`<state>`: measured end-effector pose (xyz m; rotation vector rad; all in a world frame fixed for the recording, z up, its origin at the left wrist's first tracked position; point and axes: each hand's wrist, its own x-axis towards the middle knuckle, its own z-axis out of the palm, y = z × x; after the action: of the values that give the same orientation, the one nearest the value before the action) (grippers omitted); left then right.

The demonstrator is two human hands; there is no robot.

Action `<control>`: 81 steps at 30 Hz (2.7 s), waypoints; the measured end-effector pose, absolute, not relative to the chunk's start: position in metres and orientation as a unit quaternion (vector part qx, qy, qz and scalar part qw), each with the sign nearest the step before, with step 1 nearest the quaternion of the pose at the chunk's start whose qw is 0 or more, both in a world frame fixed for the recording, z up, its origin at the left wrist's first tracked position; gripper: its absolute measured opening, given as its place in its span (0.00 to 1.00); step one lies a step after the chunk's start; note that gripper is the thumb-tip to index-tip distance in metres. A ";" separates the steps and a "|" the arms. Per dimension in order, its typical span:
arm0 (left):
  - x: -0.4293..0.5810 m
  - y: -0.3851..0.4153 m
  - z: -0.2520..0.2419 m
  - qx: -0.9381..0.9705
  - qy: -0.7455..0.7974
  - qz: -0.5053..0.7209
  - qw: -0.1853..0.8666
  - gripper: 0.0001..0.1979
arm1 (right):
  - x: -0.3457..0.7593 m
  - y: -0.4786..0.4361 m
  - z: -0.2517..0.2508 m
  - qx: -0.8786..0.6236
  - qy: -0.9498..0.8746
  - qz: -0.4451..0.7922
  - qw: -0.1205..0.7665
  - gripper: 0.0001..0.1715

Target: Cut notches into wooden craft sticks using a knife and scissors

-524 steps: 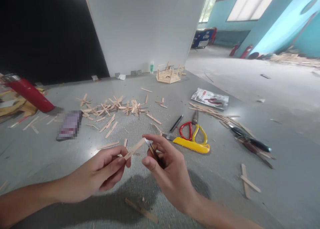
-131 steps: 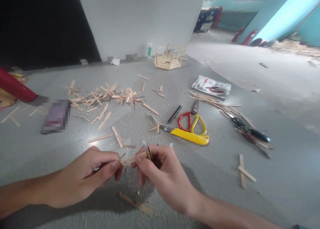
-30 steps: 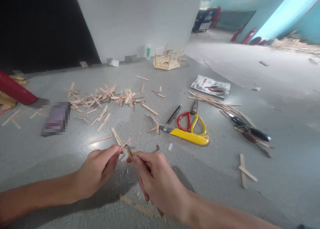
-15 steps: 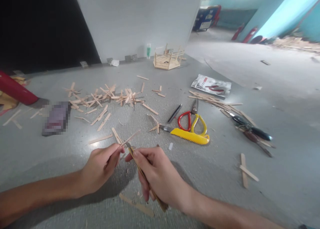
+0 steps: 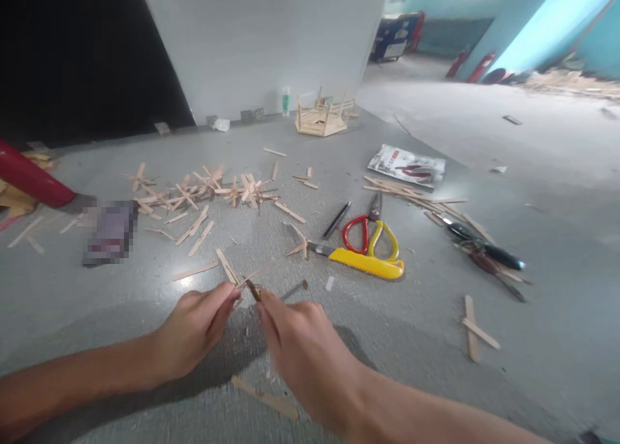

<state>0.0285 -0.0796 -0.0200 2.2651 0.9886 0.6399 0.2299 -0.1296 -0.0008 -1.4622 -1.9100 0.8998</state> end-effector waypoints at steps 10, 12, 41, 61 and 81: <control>0.030 -0.077 -0.007 0.814 0.382 0.259 0.352 0.17 | 0.235 -0.112 0.009 -0.387 -0.302 0.798 0.349 0.24; 0.030 -0.076 -0.008 0.812 0.384 0.260 0.354 0.17 | 0.234 -0.111 0.005 -0.376 -0.275 0.810 0.356 0.22; 0.027 -0.080 -0.020 0.839 0.373 0.249 0.309 0.13 | 0.238 -0.113 0.001 -0.553 -0.607 0.535 0.202 0.25; 0.027 -0.080 0.001 0.843 0.390 0.227 0.293 0.17 | 0.226 -0.125 -0.008 -0.550 -0.751 0.278 0.236 0.22; 0.019 -0.083 0.057 0.734 0.403 0.313 0.448 0.21 | 0.249 -0.120 0.017 -0.519 -0.625 0.436 0.386 0.27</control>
<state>0.0191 -0.0829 0.0569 1.8175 0.9976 0.7758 0.2494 -0.1204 0.0173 -1.3227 -1.5912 1.1110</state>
